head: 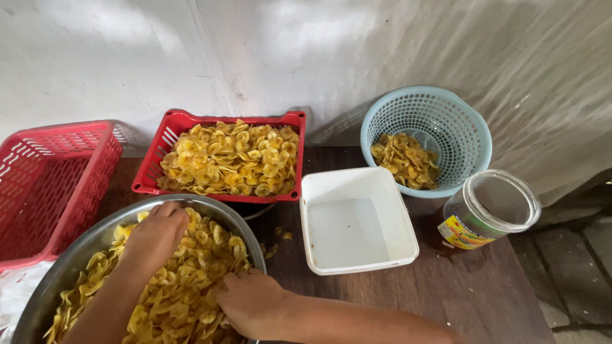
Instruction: The person pours liquid from a metal bowl into a plastic jar and transfers banana chips from a container into a blue basket. They then sort banana chips from a large bowl and a red basket into the container, occasionally adding liquid with a green scoop.
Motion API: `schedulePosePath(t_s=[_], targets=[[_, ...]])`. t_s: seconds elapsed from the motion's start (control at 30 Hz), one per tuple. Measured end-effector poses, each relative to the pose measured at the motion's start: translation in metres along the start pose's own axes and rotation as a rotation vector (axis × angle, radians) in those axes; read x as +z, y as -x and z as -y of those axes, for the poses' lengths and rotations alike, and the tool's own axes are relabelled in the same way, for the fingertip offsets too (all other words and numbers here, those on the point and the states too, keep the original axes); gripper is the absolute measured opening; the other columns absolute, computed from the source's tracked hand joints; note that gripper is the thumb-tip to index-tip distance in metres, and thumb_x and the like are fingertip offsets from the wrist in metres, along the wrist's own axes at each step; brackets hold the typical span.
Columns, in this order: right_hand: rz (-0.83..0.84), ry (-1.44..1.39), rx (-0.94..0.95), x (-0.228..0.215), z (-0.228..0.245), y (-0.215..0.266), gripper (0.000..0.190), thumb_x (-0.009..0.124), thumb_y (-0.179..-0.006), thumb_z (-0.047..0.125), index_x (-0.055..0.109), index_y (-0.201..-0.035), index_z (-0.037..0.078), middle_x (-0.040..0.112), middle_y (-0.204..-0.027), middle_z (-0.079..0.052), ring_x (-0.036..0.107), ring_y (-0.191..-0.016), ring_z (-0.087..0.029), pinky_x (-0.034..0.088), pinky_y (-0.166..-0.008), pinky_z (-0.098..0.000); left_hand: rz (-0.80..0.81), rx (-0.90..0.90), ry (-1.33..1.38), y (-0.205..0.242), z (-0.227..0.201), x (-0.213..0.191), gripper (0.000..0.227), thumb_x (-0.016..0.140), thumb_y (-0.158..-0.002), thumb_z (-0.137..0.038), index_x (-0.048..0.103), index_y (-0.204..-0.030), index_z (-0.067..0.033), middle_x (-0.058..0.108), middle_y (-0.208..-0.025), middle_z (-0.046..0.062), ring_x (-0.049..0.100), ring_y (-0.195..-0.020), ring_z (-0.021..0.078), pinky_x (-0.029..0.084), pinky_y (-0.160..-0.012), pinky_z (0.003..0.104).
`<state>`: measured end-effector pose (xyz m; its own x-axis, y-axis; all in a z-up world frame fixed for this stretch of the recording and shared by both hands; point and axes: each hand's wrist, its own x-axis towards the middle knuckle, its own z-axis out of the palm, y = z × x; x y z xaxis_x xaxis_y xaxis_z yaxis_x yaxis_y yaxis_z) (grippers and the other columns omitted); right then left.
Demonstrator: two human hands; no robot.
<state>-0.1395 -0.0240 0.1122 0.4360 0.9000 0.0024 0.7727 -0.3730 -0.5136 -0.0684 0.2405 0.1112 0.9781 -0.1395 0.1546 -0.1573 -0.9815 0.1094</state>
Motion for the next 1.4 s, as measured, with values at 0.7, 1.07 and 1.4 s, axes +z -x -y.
schedulePosePath(t_s=[0.7, 1.07, 1.4], targets=[[-0.038, 0.0, -0.035, 0.001, -0.003, 0.007, 0.042, 0.066, -0.089, 0.02, 0.064, -0.124, -0.003, 0.062, -0.114, -0.021, 0.061, -0.11, -0.038, 0.044, -0.098, -0.0479, -0.008, -0.334, 0.208, -0.035, -0.025, 0.007, 0.033, 0.075, -0.09, -0.028, 0.067, -0.11, -0.0031, 0.072, -0.097, 0.021, 0.071, -0.095, 0.0403, 0.055, -0.085, 0.049], [-0.185, -0.122, 0.096, -0.025, -0.022, -0.023, 0.049, 0.059, -0.075, -0.008, 0.065, -0.123, -0.002, 0.062, -0.119, -0.024, 0.064, -0.108, -0.042, 0.053, -0.089, -0.0473, 0.056, -0.389, 0.195, -0.014, -0.024, -0.005, 0.033, 0.064, -0.092, -0.025, 0.067, -0.123, -0.0131, 0.073, -0.109, 0.019, 0.069, -0.105, 0.0395, 0.054, -0.092, 0.05], [-0.524, -0.228, 0.283, -0.061, -0.045, -0.027, 0.035, 0.06, -0.088, -0.001, 0.072, -0.121, 0.006, 0.07, -0.113, -0.015, 0.066, -0.103, -0.036, 0.053, -0.088, -0.0437, 0.391, -0.141, 0.028, 0.028, -0.056, 0.001, 0.052, 0.08, -0.08, -0.029, 0.06, -0.121, -0.0039, 0.066, -0.12, 0.019, 0.054, -0.131, 0.0343, 0.048, -0.102, 0.046]])
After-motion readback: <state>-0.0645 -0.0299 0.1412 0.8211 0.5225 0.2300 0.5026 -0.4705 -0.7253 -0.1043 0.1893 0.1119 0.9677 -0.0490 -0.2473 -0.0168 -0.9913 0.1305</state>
